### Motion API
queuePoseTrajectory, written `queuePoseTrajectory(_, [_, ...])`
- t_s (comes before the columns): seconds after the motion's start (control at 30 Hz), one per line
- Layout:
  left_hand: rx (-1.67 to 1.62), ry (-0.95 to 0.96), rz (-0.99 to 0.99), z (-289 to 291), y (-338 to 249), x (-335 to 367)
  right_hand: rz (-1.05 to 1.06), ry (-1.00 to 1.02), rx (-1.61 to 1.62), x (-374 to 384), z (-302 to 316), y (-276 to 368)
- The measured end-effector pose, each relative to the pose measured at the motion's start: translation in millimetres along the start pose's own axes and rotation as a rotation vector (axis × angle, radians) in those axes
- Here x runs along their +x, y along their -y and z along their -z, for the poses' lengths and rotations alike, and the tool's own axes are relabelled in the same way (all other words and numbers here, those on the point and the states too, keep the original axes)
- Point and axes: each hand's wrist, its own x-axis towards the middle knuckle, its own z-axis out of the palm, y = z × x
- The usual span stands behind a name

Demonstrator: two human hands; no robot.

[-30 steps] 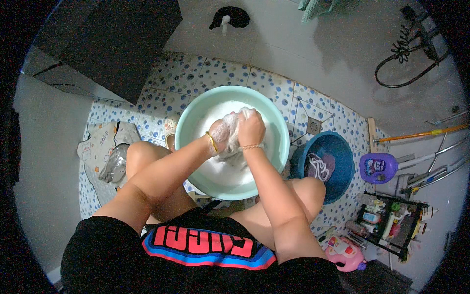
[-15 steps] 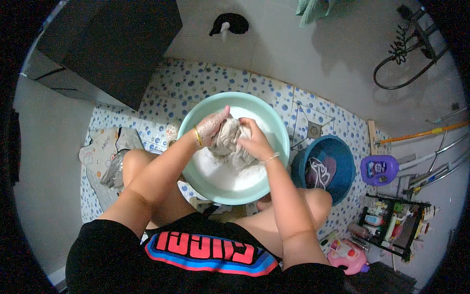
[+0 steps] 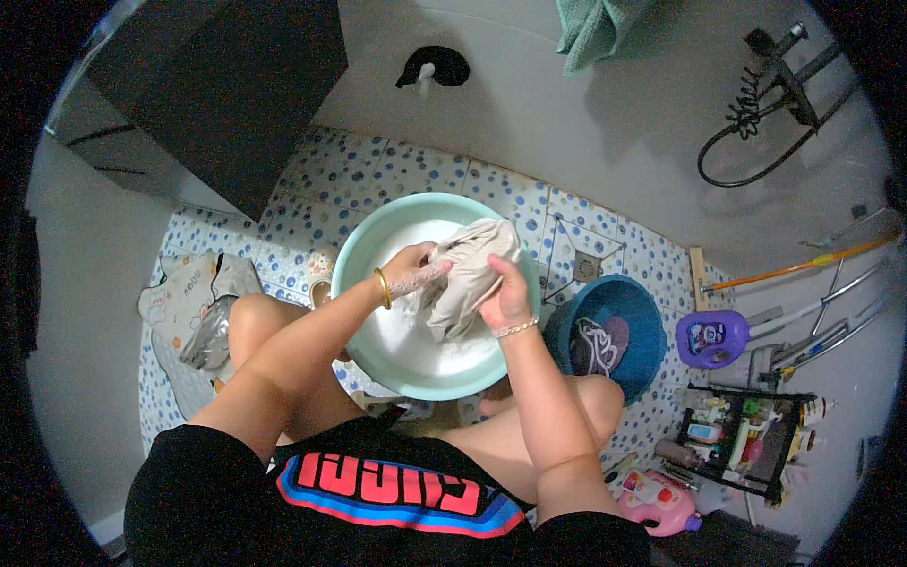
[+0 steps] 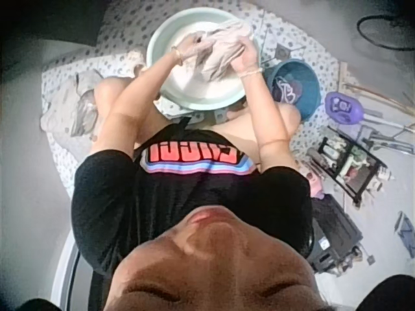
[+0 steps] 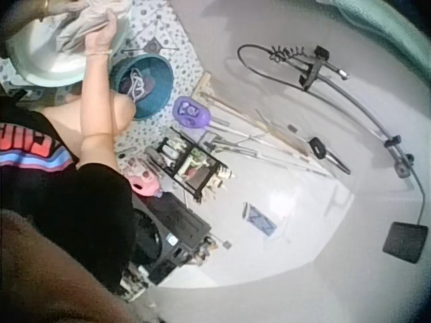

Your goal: The person sits on the floor and hand-washes a white cloth in a light green basin filled with soapy water. They scrub and wring the cloth repeatedly. Later, they place a patterned quilt into the basin, submerge it, and continue to scrub and agitate it in the soapy water.

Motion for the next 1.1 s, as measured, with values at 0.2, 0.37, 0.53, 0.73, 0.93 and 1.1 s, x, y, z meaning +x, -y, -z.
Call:
queuePoseTrajectory(0.2, [-0.249, -0.099, -0.063, 12.4, -3.5, 6.4, 0.115, -0.093, -0.041, 0.6, -4.8, 13.9])
queuePoseTrajectory(0.37, [-0.698, -0.091, -0.167, 27.9, -15.9, 6.8, 0.171, -0.167, -0.265, -1.2, 21.5, 14.2])
queuePoseTrajectory(0.53, [-1.01, 0.004, -0.152, 34.4, -39.0, -1.6, 0.233, -0.214, -0.236, 0.0, 24.6, 14.2])
queuePoseTrajectory(0.73, [-1.115, -0.163, 0.038, 30.1, -46.4, -0.7, 0.295, -0.391, -0.034, 14.7, 28.0, 5.6])
queuePoseTrajectory(0.93, [-1.241, -0.042, 0.045, 39.2, -43.3, 2.9, 0.021, -0.328, -0.595, 25.3, 19.6, 6.4])
queuePoseTrajectory(1.1, [-1.265, 0.079, 0.025, 49.1, -30.7, 7.3, -0.274, 0.133, -1.367, 31.4, 48.9, -9.9])
